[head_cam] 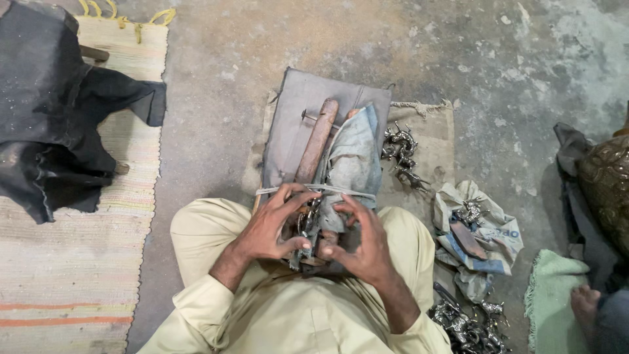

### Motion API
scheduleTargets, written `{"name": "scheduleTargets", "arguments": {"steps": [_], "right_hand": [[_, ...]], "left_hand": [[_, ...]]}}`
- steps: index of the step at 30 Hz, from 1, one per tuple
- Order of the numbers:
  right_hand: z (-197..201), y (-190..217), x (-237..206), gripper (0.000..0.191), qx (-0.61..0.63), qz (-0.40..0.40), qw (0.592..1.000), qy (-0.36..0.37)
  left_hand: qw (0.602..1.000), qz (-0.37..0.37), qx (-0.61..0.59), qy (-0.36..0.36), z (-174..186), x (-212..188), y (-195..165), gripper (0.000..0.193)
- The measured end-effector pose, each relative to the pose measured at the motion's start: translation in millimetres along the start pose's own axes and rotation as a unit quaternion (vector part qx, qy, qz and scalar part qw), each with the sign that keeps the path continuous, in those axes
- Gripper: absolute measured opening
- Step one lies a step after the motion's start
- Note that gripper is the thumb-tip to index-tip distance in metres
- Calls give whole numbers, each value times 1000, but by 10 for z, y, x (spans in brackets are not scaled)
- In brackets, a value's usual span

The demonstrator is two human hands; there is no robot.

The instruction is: The person sits on the floor and uses a hammer to repeatedly strike small metal decorative pieces placed on a wooden block. The person adjusts the pieces between strikes and continues hammering throughout the clip.

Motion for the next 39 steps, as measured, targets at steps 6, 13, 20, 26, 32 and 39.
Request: {"name": "scheduleTargets", "arguments": {"steps": [6,13,20,26,32,39], "right_hand": [[-81,134,280,107,11,-101,989,106],[-7,39,218,82,59,-67,992,90],[175,277,284,83,-13,-170,978,120],[136,272,219,88,4,-169,980,108],[109,-155,-20,81,130,-119,984,26],[566,-1224,-671,34,53,-258,946,-191]], "left_hand": [[1000,-6,6,9,35,9,-108,83],[999,-12,31,5,-54,132,-154,84],[998,45,-5,-41,94,93,-165,76],[980,143,32,-132,113,106,6,38],[982,101,-88,-130,-10,109,147,28],[875,238,-387,-169,56,75,316,39]]}}
Point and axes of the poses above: each hand's wrist, its own x-axis towards the middle knuckle, its own z-axis out of the back of the hand, y = z × x, the point moved 1 cm from there along x, towards the middle knuckle, and after that the axes turned 7 degrees about z, right-handed, at the moved point
